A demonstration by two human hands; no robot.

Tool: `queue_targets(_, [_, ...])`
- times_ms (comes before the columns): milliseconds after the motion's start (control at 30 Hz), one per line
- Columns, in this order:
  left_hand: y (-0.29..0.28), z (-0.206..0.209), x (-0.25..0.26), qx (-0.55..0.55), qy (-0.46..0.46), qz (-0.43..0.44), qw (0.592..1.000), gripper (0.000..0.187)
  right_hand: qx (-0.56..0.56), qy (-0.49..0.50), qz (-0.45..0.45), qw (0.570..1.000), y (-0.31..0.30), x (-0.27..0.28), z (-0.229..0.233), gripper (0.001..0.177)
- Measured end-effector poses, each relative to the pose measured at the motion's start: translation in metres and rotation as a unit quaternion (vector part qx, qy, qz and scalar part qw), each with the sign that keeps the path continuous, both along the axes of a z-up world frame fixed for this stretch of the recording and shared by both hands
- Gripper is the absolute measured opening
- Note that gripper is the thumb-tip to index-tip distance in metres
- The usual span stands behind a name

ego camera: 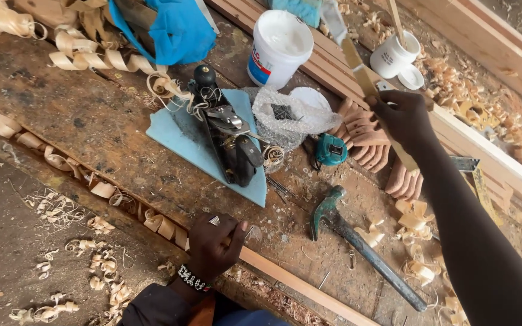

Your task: Hammering a nail into a wooden strip and then applying glue along its length with a brush.

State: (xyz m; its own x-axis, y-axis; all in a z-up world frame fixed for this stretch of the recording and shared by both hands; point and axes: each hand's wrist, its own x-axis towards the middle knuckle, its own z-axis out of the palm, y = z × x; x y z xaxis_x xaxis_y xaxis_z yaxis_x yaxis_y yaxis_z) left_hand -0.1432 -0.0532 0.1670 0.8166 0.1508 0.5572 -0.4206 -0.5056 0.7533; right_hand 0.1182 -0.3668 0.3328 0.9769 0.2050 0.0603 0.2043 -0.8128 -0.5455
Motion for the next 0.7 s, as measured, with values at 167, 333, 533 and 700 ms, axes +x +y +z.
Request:
queue_targets(167, [0.0, 0.001, 0.001, -0.001, -0.013, 0.004, 1.0, 0.033, 0.215, 0.102, -0.018, 0.971, 0.032, -0.021, 0.0, 0.025])
queue_targets(333, [0.002, 0.01, -0.001, -0.008, -0.009, -0.02, 1.0, 0.035, 0.351, 0.172, -0.029, 0.92, 0.027, -0.056, 0.017, 0.04])
queue_targets(533, [0.009, 0.022, -0.002, -0.023, -0.012, -0.073, 0.997, 0.039, 0.502, 0.141, -0.072, 0.85, 0.018, -0.16, 0.074, 0.038])
queue_targets(700, [0.029, -0.035, -0.002, 0.015, -0.005, -0.103, 0.995, 0.018, 0.587, -0.035, -0.073, 0.806, -0.019, -0.287, 0.092, 0.043])
